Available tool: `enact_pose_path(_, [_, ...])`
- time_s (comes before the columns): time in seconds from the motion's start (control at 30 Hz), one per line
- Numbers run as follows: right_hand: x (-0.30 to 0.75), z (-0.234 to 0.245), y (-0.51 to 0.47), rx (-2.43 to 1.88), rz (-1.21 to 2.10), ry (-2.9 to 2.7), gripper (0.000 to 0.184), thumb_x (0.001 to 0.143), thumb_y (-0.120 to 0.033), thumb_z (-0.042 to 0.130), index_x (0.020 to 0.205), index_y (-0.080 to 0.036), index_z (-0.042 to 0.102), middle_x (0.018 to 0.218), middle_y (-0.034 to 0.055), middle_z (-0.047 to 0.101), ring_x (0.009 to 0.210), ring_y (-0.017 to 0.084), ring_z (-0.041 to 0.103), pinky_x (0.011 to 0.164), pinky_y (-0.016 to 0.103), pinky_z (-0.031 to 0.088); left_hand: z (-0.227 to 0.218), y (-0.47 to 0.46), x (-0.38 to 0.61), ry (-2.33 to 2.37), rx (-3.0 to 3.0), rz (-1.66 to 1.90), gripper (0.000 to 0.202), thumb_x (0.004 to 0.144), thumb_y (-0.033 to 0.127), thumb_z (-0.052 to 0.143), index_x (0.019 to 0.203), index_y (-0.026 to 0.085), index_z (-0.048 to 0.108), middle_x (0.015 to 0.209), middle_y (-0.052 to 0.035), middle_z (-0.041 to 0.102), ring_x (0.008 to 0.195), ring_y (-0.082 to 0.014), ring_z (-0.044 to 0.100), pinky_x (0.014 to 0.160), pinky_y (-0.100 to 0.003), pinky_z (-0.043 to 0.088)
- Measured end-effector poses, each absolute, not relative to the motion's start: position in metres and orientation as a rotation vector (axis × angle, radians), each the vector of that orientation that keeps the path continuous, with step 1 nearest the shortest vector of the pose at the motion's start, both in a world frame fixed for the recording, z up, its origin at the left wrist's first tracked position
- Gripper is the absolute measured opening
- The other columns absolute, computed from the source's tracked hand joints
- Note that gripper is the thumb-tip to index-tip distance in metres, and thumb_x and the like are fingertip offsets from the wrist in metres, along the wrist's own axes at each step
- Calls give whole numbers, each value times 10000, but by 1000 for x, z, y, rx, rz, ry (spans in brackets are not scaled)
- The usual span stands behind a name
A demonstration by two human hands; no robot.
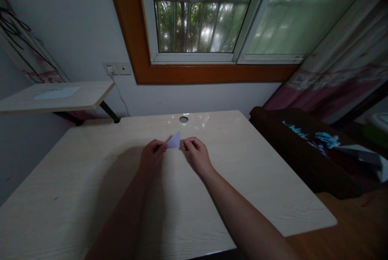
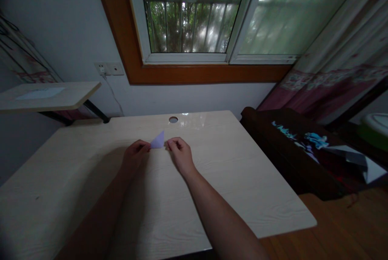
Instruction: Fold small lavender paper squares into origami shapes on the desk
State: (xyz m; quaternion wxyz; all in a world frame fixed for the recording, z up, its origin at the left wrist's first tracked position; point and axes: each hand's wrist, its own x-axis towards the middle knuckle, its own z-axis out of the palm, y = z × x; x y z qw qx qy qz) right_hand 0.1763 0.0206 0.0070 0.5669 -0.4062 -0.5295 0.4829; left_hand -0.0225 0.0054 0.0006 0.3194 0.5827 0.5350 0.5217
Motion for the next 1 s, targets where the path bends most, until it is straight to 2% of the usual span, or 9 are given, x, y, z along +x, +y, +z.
enact_pose_path(0.23, [172, 1, 21, -945, 1230, -1255, 243, 780, -391, 734, 920, -197, 697, 849, 40, 700, 772, 174, 634, 738, 305, 488, 4, 3, -20, 1436, 1551, 1356, 228, 843, 388, 637, 750, 182, 662, 701, 3, 629, 685, -150, 574, 671, -258, 437])
enact_pose_path(0.43, [169, 0, 21, -801, 1328, -1180, 337, 711, -323, 795, 996, -236, 636, 903, 18, 715, 828, 166, 660, 805, 319, 511, 4, 1, -18, 1350, 1655, 1353, 195, 851, 368, 635, 779, 190, 669, 753, -7, 639, 710, -149, 581, 683, -255, 450])
enact_pose_path(0.77, [170, -4, 24, -727, 1426, -1078, 308, 732, -302, 775, 995, -235, 630, 800, -10, 714, 750, 149, 652, 779, 311, 494, 7, -2, -14, 1254, 1765, 1245, 236, 910, 357, 563, 790, 178, 659, 782, -18, 623, 741, -149, 570, 691, -253, 430])
enact_pose_path(1.0, [172, 5, 17, -756, 1444, -1252, 301, 812, -338, 690, 1088, -226, 649, 807, -7, 665, 777, 150, 610, 773, 282, 445, 9, -5, -10, 1220, 1731, 1207, 252, 873, 395, 605, 755, 180, 664, 771, -25, 651, 745, -168, 577, 717, -269, 437])
